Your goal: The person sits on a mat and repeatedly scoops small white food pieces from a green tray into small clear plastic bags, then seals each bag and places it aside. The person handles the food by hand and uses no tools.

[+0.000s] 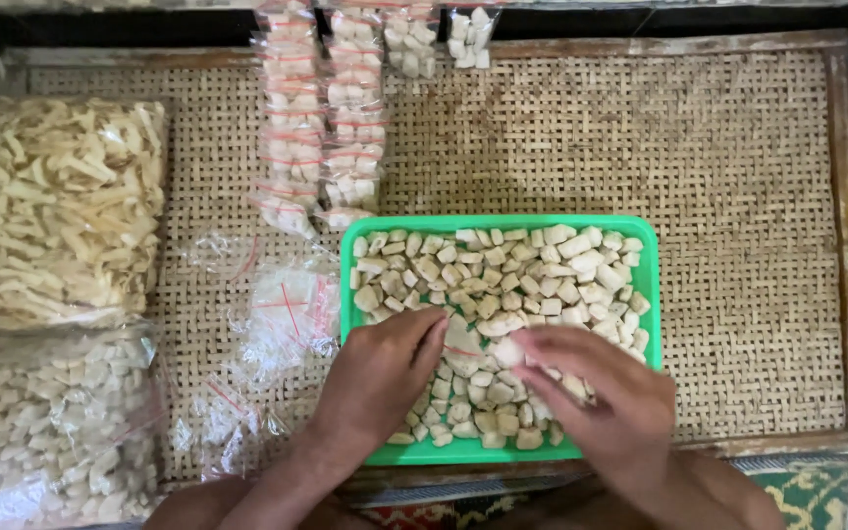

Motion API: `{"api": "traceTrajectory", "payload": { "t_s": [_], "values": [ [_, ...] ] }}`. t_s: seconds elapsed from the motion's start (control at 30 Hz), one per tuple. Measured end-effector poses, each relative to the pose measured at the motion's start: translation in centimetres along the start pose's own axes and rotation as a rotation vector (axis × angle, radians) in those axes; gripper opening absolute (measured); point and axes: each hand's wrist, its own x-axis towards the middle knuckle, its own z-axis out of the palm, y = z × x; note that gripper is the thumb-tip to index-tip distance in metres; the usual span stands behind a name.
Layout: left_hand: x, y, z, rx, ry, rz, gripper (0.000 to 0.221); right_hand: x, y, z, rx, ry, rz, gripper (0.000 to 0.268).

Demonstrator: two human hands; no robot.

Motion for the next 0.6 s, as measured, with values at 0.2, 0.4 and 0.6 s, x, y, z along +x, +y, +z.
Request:
{"api": "traceTrajectory", "payload": {
  "t_s": [0.2, 0.4, 0.6],
  "values": [
    [-0.6, 1.6, 0.2, -0.119, -0.007, -0.007, 0.017, 1.0, -3.5, 2.2, 0.081, -0.035, -0.058, 0.019],
    [-0.8, 2.0, 1.8, -0.069, 0.077, 0.090, 0.016, 0.1, -2.0, 2.9, -0.061, -0.103, -0.111, 0.015],
    [-0.6, 2.4, 1.3, -0.133, 0.155, 0.225, 0.020, -0.7, 0.8, 3.2, -0.198, -0.327, 0.058, 0.030]
  ]
}}
